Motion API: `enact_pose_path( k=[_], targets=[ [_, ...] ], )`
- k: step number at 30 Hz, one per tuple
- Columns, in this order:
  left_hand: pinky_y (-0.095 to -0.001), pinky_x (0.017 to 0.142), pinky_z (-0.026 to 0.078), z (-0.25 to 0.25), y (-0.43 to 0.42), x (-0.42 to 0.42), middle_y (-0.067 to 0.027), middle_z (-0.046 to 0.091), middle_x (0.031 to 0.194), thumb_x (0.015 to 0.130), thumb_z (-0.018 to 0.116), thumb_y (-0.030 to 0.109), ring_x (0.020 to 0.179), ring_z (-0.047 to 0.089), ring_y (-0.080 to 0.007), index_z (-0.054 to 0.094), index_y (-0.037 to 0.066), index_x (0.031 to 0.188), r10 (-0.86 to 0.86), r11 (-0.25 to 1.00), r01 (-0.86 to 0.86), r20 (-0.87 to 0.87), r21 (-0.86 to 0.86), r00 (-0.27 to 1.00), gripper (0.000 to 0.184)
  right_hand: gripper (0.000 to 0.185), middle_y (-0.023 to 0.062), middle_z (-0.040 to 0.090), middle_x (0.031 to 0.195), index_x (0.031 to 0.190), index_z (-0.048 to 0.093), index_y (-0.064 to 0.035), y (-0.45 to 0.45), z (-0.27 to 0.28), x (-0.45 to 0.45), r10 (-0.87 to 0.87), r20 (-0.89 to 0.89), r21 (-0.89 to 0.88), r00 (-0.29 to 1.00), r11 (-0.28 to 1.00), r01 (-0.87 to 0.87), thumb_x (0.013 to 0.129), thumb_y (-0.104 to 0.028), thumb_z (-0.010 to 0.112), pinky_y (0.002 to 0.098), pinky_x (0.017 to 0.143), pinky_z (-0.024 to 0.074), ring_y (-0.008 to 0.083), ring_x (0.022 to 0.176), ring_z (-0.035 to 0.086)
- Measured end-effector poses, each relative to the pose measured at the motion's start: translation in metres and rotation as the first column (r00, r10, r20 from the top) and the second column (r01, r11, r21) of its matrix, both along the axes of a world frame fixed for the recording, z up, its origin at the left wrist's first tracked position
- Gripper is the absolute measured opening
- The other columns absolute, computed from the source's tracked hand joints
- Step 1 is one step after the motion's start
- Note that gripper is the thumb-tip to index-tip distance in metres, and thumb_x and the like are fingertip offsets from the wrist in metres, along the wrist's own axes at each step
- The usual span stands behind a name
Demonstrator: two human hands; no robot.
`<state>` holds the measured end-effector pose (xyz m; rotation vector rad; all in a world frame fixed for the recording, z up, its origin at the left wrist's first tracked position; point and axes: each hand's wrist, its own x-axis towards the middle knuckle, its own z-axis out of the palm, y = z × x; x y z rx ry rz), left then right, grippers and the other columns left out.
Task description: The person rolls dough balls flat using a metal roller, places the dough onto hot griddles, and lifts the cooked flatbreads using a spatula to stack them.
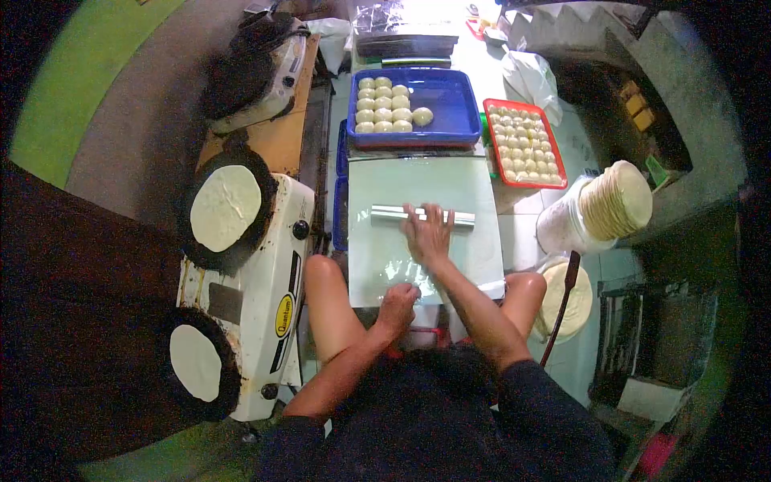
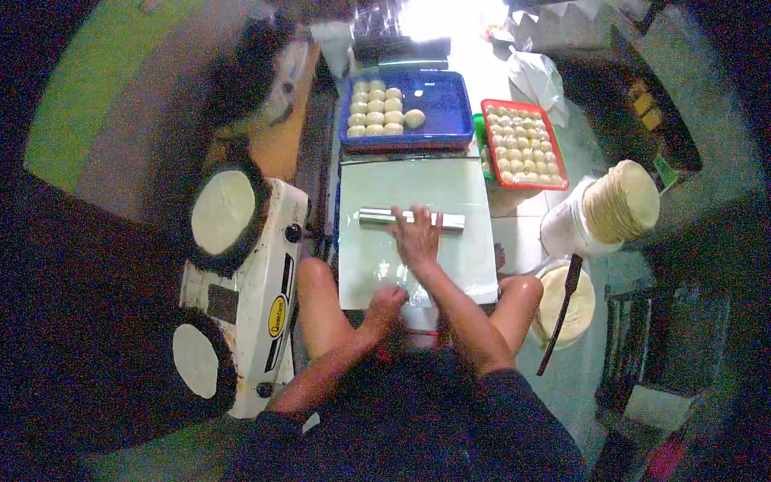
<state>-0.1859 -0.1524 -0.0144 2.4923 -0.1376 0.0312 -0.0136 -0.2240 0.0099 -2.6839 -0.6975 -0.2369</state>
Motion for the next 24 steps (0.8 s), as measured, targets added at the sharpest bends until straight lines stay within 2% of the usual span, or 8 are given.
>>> enact_pose_path(
  k=[2, 5, 9, 14, 17, 21, 22, 24],
  targets=[
    [-0.0494, 0.082, 0.049, 0.005, -0.002, -0.002, -0.0157, 0.062, 0.091, 0.069, 0.06, -0.005, 0.094, 0.06, -0.0358, 0.064, 0.005, 0.093, 0.016, 0.999, -0.016, 0.004, 0.03, 1.0, 0.026, 0.044, 0.0148, 0.043, 0.145, 0.137, 0.055, -0.0258, 0.008, -0.013, 0.017, -0.064, 0.129, 0.106, 0.99, 0.993, 0.051, 0.094, -0.034, 0.059, 0.0661, 0.116, 0.0126, 0.036, 0.142, 0.034],
    [-0.0487, 0.081, 0.049, -0.007, -0.002, 0.001, -0.0139, 0.061, 0.091, 0.07, 0.06, -0.004, 0.094, 0.06, -0.0352, 0.064, 0.005, 0.094, 0.004, 0.997, -0.007, 0.044, 0.071, 0.999, 0.026, 0.051, 0.0129, 0.039, 0.152, 0.142, 0.052, -0.0256, -0.001, -0.014, 0.019, 0.015, -0.108, 0.384, 0.994, 0.923, 0.028, 0.092, -0.028, 0.06, 0.0669, 0.116, 0.0161, 0.0379, 0.143, 0.034],
    [-0.0484, 0.081, 0.049, -0.014, -0.002, 0.001, -0.0128, 0.062, 0.092, 0.07, 0.061, -0.003, 0.094, 0.06, -0.035, 0.063, 0.006, 0.093, -0.003, 0.995, 0.003, -0.004, 0.099, 1.0, 0.024, 0.051, 0.0122, 0.038, 0.156, 0.139, 0.058, -0.0281, -0.019, 0.022, -0.001, 0.095, -0.325, 0.086, 0.941, 0.994, -0.07, 0.09, -0.021, 0.068, 0.0662, 0.117, 0.0187, 0.0393, 0.137, 0.045],
    [-0.0474, 0.079, 0.049, -0.007, 0.0, 0.0, -0.0129, 0.062, 0.093, 0.071, 0.064, 0.0, 0.094, 0.061, -0.0339, 0.063, 0.007, 0.091, -0.012, 0.994, 0.009, 0.03, 0.112, 0.999, 0.021, 0.047, 0.0204, 0.03, 0.157, 0.139, 0.058, -0.0255, -0.015, -0.012, -0.006, -0.009, 0.022, 0.069, 1.0, 0.998, 0.007, 0.092, -0.028, 0.061, 0.0714, 0.114, 0.0167, 0.0385, 0.151, 0.018],
    [-0.047, 0.079, 0.049, -0.015, 0.0, 0.0, -0.0132, 0.062, 0.093, 0.071, 0.065, 0.001, 0.095, 0.061, -0.0335, 0.064, 0.007, 0.092, -0.013, 0.994, 0.01, 0.019, 0.109, 1.0, 0.021, 0.048, 0.0244, 0.021, 0.16, 0.14, 0.057, -0.0238, -0.02, 0.028, -0.005, -0.001, -0.244, 0.105, 0.97, 0.994, 0.027, 0.092, -0.028, 0.062, 0.0673, 0.113, 0.0263, 0.0433, 0.149, 0.023],
    [-0.0477, 0.08, 0.05, -0.016, 0.003, 0.001, -0.0149, 0.063, 0.094, 0.07, 0.068, 0.007, 0.095, 0.061, -0.0362, 0.065, 0.007, 0.096, -0.04, 0.998, 0.041, -0.005, 0.042, 0.999, 0.026, 0.063, 0.0218, 0.047, 0.145, 0.149, 0.045, -0.0292, -0.013, 0.021, 0.001, 0.055, -0.273, 0.054, 0.96, 0.998, -0.042, 0.091, -0.024, 0.065, 0.059, 0.1, 0.046, 0.0397, 0.12, 0.058],
    [-0.048, 0.08, 0.05, -0.016, 0.005, 0.002, -0.0157, 0.063, 0.094, 0.07, 0.07, 0.009, 0.095, 0.061, -0.0376, 0.065, 0.006, 0.098, -0.046, 0.999, 0.047, -0.024, 0.017, 0.999, 0.029, 0.048, 0.0162, 0.062, 0.125, 0.141, 0.055, -0.0211, -0.008, 0.016, 0.004, 0.006, -0.112, 0.037, 0.994, 0.999, -0.002, 0.093, -0.027, 0.061, 0.057, 0.099, 0.0445, 0.0342, 0.093, 0.067],
    [-0.0485, 0.08, 0.05, -0.006, 0.004, 0.002, -0.0164, 0.064, 0.095, 0.067, 0.07, 0.008, 0.094, 0.061, -0.0385, 0.064, 0.006, 0.099, -0.047, 0.998, 0.049, -0.042, 0.049, 0.998, 0.032, 0.036, 0.0136, 0.064, 0.115, 0.128, 0.063, -0.0157, -0.007, 0.0, 0.017, 0.005, -0.064, 0.018, 0.998, 1.0, -0.004, 0.094, -0.029, 0.059, 0.0572, 0.102, 0.0404, 0.033, 0.088, 0.067]
  ],
)
